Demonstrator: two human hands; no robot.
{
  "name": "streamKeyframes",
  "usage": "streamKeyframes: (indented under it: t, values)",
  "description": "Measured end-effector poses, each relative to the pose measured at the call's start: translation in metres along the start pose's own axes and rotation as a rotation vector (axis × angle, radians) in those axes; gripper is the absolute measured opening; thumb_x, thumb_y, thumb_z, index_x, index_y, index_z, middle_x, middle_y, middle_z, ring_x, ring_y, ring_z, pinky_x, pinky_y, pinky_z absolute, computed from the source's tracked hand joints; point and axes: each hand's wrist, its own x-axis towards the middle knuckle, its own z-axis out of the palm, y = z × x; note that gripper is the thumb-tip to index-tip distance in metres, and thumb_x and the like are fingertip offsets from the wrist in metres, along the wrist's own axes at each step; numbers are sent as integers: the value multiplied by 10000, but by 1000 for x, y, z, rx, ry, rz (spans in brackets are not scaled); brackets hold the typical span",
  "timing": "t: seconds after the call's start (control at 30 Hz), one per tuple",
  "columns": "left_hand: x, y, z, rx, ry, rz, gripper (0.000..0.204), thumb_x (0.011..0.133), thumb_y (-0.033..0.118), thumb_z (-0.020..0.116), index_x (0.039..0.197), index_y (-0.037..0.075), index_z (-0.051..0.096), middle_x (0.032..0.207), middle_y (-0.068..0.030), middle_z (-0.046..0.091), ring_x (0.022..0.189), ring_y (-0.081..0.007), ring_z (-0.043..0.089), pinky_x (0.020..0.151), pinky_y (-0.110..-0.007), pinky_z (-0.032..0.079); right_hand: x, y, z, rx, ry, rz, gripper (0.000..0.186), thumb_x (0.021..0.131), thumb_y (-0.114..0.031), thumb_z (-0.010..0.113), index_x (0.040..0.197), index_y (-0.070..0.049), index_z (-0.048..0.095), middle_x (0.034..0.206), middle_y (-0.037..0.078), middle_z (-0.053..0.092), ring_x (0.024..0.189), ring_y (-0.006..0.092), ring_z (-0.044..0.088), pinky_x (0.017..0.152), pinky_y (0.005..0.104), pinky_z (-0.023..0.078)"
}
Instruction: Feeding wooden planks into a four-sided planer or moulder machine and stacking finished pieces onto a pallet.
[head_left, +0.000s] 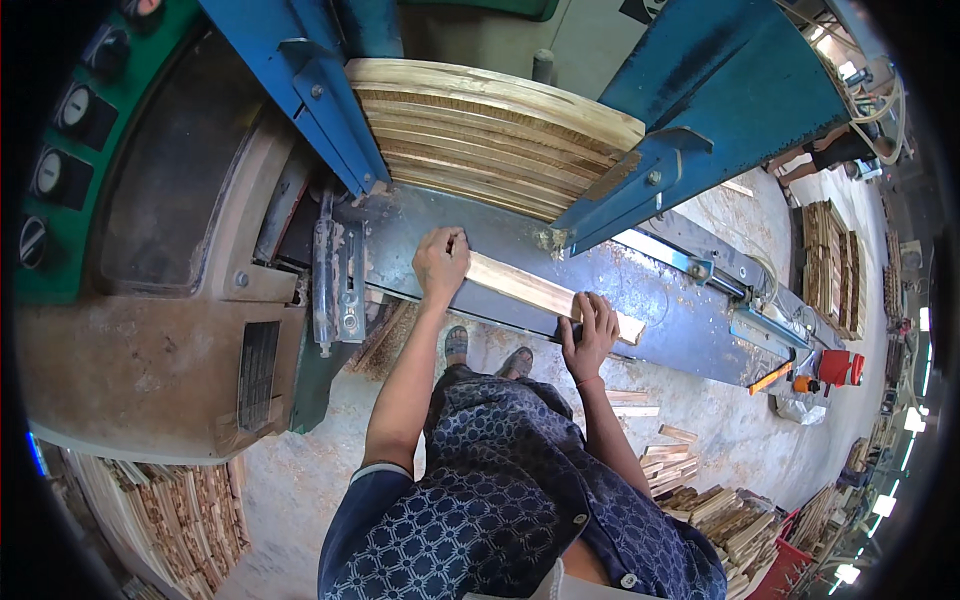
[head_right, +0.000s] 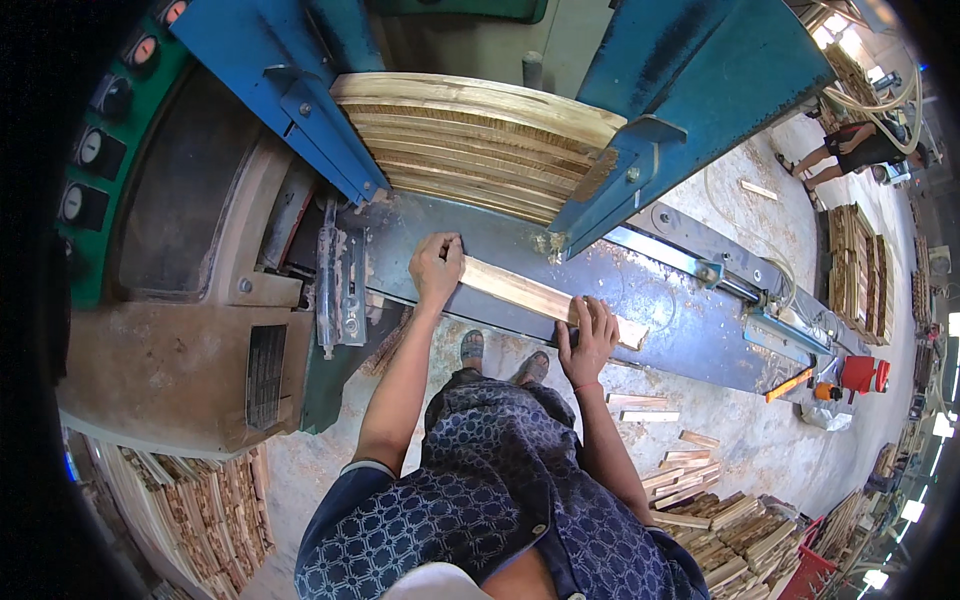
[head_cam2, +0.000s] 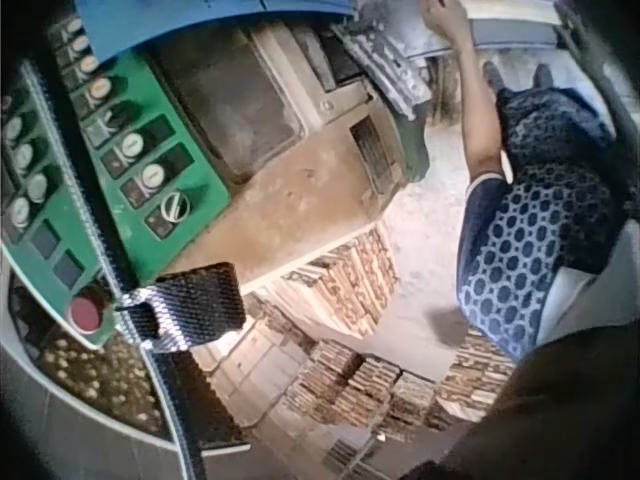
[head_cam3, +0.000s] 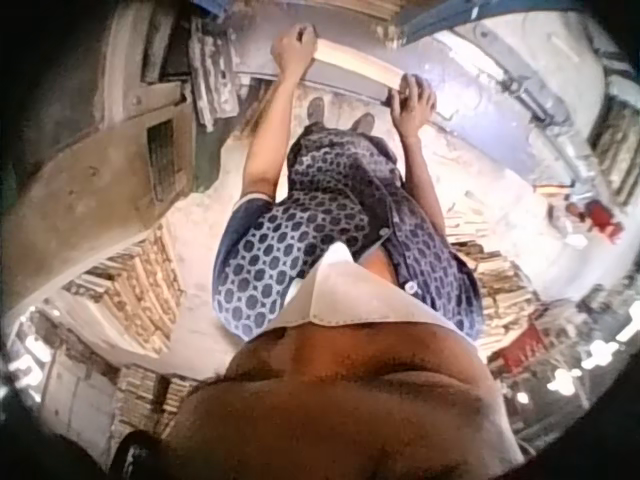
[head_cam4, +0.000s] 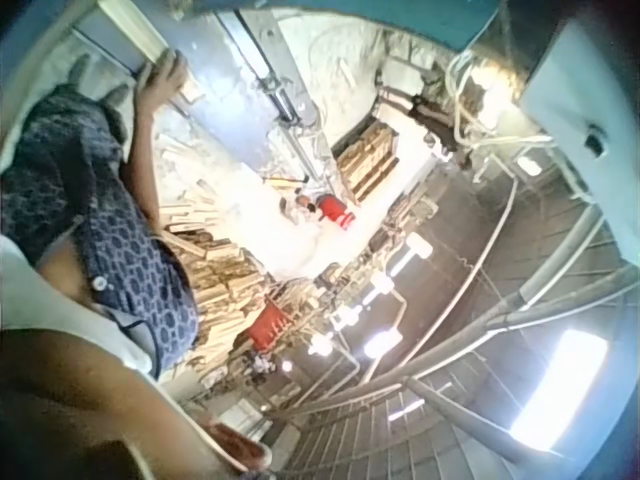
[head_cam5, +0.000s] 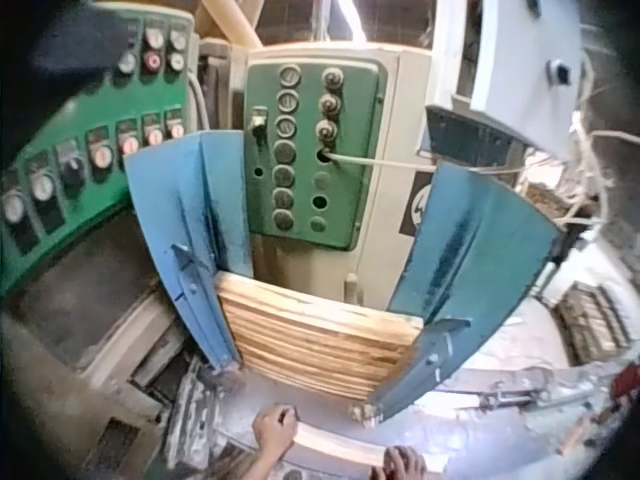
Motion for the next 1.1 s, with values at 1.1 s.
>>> streamKeyframes:
  t: [1.1]
  values:
    - [-73, 110, 0, -301, -547, 754, 182, 848, 60, 719, 1026, 77, 753, 945, -99, 717, 931, -291, 654, 870, -417, 483, -377, -13, 9, 308, -197, 1284, 351, 887, -300, 657, 1129, -56, 731, 1088, 217, 716, 1042, 388, 680, 930, 456, 534]
